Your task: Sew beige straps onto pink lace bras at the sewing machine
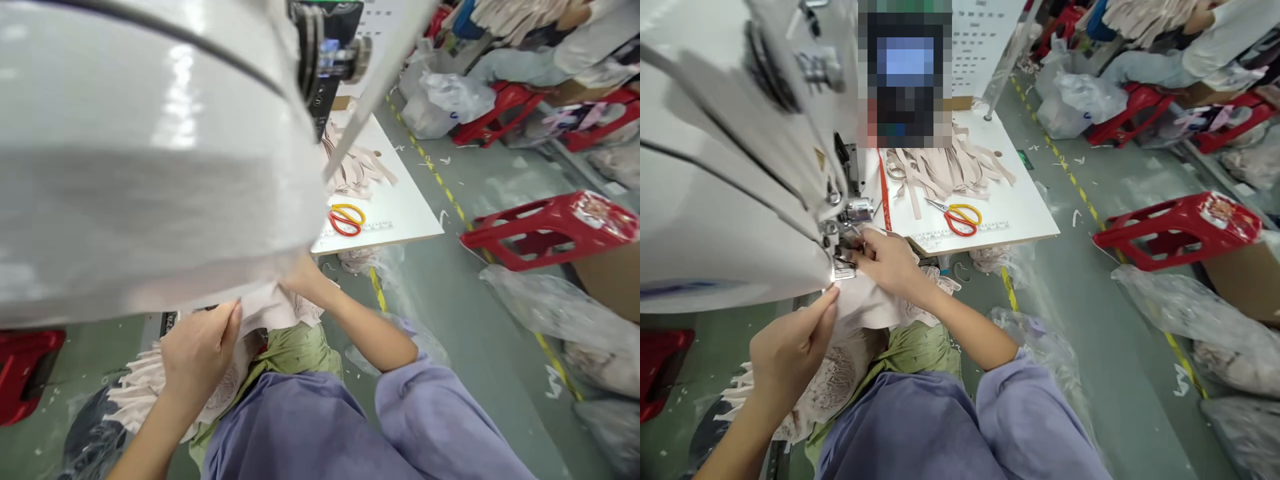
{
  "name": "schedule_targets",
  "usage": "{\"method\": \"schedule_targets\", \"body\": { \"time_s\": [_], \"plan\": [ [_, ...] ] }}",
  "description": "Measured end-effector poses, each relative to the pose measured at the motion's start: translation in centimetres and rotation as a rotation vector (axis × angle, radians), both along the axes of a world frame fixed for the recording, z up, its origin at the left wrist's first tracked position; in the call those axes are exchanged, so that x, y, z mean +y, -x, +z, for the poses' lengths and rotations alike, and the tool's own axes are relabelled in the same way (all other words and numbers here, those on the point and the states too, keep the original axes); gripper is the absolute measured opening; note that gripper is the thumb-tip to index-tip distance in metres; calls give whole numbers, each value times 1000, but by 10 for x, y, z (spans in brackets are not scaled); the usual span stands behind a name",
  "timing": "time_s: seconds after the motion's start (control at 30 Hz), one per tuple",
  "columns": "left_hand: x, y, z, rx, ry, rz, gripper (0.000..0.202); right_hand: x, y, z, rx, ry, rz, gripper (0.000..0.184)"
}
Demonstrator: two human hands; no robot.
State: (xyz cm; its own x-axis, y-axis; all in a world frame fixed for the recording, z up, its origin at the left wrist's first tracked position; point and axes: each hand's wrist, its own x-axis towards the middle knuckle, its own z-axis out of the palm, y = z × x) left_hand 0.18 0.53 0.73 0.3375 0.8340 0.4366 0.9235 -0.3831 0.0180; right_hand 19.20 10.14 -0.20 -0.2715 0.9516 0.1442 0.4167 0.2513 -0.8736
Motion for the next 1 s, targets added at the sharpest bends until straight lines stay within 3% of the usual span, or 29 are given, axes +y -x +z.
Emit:
{"method": "schedule_targets", "body": {
  "time_s": [0.17, 1.0],
  "plan": [
    [-1, 5, 0, 18, -39, -55, 25, -1, 2, -4, 72, 31, -62, 13],
    [5, -12, 2, 81, -72, -176, 22, -4, -15, -4, 161, 27, -70, 11]
  ]
}}
